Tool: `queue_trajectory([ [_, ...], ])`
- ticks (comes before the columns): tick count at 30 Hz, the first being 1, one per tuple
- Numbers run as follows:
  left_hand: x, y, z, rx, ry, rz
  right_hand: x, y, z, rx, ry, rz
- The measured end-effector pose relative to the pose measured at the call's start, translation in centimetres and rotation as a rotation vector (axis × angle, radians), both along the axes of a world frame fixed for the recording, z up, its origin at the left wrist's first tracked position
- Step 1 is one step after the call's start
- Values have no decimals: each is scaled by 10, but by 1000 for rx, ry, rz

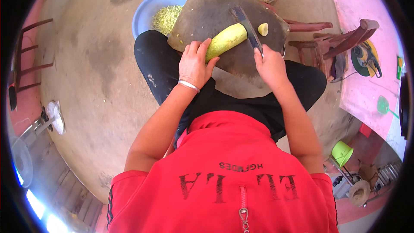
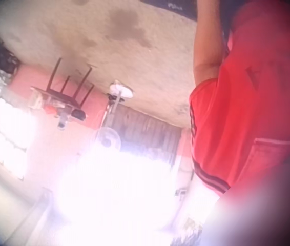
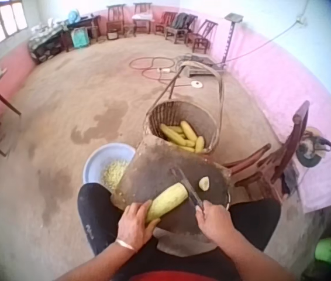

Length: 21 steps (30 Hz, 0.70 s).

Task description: Cleaning a chair with a cloth and then slicing cucumbers on a wooden board.

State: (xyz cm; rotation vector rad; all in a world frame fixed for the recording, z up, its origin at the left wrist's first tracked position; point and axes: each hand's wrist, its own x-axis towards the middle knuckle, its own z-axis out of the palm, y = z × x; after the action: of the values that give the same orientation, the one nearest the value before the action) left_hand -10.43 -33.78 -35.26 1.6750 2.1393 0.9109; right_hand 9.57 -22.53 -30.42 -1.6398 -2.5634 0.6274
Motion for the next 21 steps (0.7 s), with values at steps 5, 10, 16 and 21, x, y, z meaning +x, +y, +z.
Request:
queue_trajectory([
  [5,-2,-2,-1,-8,-8,3,4,-3,-1,29,78,-3],
  [10,-2,1,-1,5,4,13,1,3,34,-38,112,-68],
  [16,-2,0,-2,17,16,17,2,2,55,-38,151,-66],
  [21,-2,0,-2,15,7,5,-2,-9,66,-95,67,-36],
])
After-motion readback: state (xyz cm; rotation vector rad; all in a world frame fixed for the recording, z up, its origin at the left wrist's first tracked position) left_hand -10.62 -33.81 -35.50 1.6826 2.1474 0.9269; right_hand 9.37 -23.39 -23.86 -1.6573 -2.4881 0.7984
